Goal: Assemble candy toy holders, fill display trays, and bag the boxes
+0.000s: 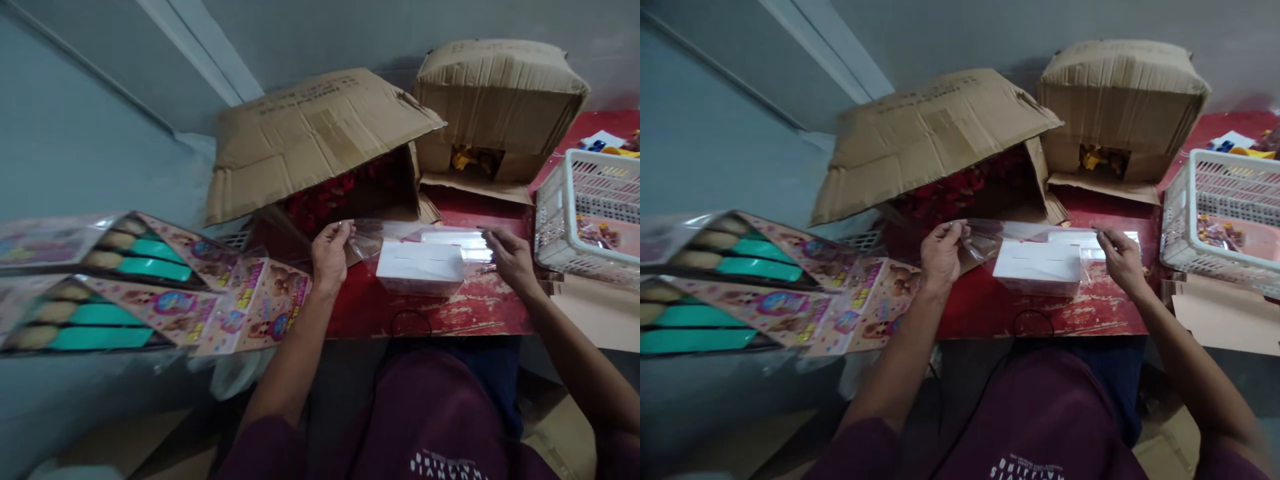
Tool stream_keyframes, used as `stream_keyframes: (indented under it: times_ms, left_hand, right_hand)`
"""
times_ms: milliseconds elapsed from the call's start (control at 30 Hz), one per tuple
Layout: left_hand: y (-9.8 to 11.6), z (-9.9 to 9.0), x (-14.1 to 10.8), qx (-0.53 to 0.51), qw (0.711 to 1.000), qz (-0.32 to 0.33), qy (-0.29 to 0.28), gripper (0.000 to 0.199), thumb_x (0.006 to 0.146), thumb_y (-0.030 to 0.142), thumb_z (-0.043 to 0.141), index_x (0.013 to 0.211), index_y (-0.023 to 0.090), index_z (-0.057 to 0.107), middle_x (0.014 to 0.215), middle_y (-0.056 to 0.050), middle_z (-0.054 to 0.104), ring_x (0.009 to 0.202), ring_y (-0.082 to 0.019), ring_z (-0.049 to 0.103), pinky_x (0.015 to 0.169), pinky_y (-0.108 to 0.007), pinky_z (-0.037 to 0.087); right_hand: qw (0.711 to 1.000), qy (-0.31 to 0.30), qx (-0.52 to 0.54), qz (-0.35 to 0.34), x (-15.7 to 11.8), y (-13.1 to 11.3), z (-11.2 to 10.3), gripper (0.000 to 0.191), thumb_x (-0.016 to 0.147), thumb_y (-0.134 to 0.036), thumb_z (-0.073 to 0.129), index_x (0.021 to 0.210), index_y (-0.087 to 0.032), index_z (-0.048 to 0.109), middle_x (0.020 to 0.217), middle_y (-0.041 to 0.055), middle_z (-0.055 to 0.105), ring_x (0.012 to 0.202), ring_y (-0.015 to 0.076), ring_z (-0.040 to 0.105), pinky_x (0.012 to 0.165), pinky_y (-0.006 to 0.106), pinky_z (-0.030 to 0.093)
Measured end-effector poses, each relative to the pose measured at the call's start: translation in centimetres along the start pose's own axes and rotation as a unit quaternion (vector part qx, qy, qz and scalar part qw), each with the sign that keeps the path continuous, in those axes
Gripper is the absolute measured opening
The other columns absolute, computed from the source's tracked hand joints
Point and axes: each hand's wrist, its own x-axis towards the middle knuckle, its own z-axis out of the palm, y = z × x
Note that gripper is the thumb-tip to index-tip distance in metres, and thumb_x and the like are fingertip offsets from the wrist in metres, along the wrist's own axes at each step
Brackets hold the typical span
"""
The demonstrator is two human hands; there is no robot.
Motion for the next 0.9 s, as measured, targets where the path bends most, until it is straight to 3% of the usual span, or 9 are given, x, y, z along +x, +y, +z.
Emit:
stream_keyframes:
  times_ms: [67, 167, 233, 300, 433, 567, 733, 800, 900]
  left_hand:
    - [0.7, -0.9, 0.0, 0.053, 0.999, 0.013, 0.003, 0.024, 0.074, 0.036, 0.086, 0.086, 0.016, 0.078, 0.069, 0.001, 0.070, 0.054, -0.007, 0.054, 0.049, -0.019, 0.039]
    - [1.9, -2.0, -0.5, 0.025, 0.991, -0.096, -0.086, 0.029, 0.081, 0.040, 0.081, 0.099, 0.017, 0.077, 0.049, 0.007, 0.056, 0.036, -0.007, 0.039, 0.038, -0.020, 0.031]
    - [2.3, -2.5, -1.1, -0.033, 0.973, -0.180, -0.138, 0.032, 0.085, 0.045, 0.078, 0.105, 0.020, 0.073, 0.057, 0.004, 0.065, 0.040, -0.010, 0.054, 0.043, -0.021, 0.044]
    - [2.2, -2.7, -1.6, -0.076, 0.965, -0.200, -0.153, 0.032, 0.085, 0.047, 0.079, 0.102, 0.021, 0.070, 0.081, -0.003, 0.079, 0.067, -0.018, 0.074, 0.064, -0.030, 0.061]
    - [1.0, -2.8, -2.7, -0.107, 0.971, -0.137, -0.164, 0.033, 0.080, 0.048, 0.085, 0.092, 0.022, 0.068, 0.098, -0.006, 0.082, 0.103, -0.025, 0.077, 0.095, -0.044, 0.061]
    - [-0.2, -3.3, -4.2, -0.103, 0.980, -0.085, -0.149, 0.038, 0.074, 0.056, 0.085, 0.083, 0.021, 0.072, 0.093, -0.008, 0.081, 0.104, -0.029, 0.077, 0.105, -0.052, 0.055]
    - [-0.4, -4.2, -5.7, -0.097, 0.980, -0.138, -0.105, 0.067, 0.079, 0.083, 0.062, 0.068, 0.017, 0.070, 0.075, -0.013, 0.078, 0.102, -0.035, 0.078, 0.093, -0.051, 0.061]
    - [-0.1, -4.5, -6.0, -0.064, 0.977, -0.182, -0.093, 0.059, 0.073, 0.075, 0.076, 0.065, 0.017, 0.066, 0.068, -0.011, 0.076, 0.089, -0.033, 0.080, 0.084, -0.047, 0.063]
    - [0.3, -5.2, -6.5, -0.005, 0.963, -0.247, -0.104, 0.046, 0.057, 0.042, 0.098, 0.070, 0.015, 0.064, 0.073, -0.007, 0.078, 0.072, -0.024, 0.078, 0.076, -0.038, 0.063]
  right_hand:
    - [0.999, 0.010, -0.045, -0.021, 0.2, -0.3, -0.9, 0.041, 0.094, -0.058, 0.061, 0.101, -0.023, 0.081, 0.090, 0.0059, 0.070, 0.082, 0.0194, 0.064, 0.071, 0.031, 0.052]
    - [0.997, -0.033, -0.053, 0.034, 0.0, -1.4, -2.5, 0.046, 0.092, -0.060, 0.064, 0.111, -0.022, 0.080, 0.069, 0.0026, 0.064, 0.062, 0.0154, 0.058, 0.054, 0.027, 0.044]
    - [0.989, -0.086, 0.013, 0.122, -0.3, -2.1, -3.1, 0.054, 0.090, -0.062, 0.066, 0.124, -0.020, 0.076, 0.057, -0.0009, 0.060, 0.047, 0.0123, 0.050, 0.044, 0.025, 0.038]
    - [0.968, -0.118, 0.110, 0.193, -0.5, -2.3, -3.2, 0.063, 0.087, -0.063, 0.071, 0.133, -0.020, 0.070, 0.062, 0.0009, 0.068, 0.045, 0.0133, 0.056, 0.043, 0.025, 0.044]
    - [0.941, -0.110, 0.234, 0.219, -0.9, -1.2, -2.5, 0.062, 0.083, -0.059, 0.078, 0.133, -0.024, 0.069, 0.103, 0.0109, 0.081, 0.084, 0.0255, 0.078, 0.073, 0.042, 0.066]
    - [0.943, -0.102, 0.265, 0.176, -2.6, 0.7, -2.0, 0.047, 0.087, -0.052, 0.078, 0.125, -0.026, 0.074, 0.119, 0.0091, 0.079, 0.111, 0.0285, 0.076, 0.106, 0.054, 0.058]
    - [0.931, -0.078, 0.321, 0.155, -5.3, 2.2, -1.9, 0.027, 0.078, -0.036, 0.082, 0.104, -0.028, 0.083, 0.115, 0.0058, 0.080, 0.114, 0.0299, 0.074, 0.121, 0.057, 0.045]
    - [0.931, -0.070, 0.323, 0.153, -6.0, 2.6, -1.8, 0.015, 0.075, -0.032, 0.081, 0.089, -0.028, 0.085, 0.103, 0.0048, 0.082, 0.115, 0.0323, 0.074, 0.124, 0.059, 0.039]
    - [0.936, -0.073, 0.313, 0.146, -6.9, 3.3, -1.2, 0.005, 0.074, -0.031, 0.079, 0.075, -0.028, 0.083, 0.100, 0.0050, 0.082, 0.121, 0.0347, 0.071, 0.127, 0.061, 0.032]
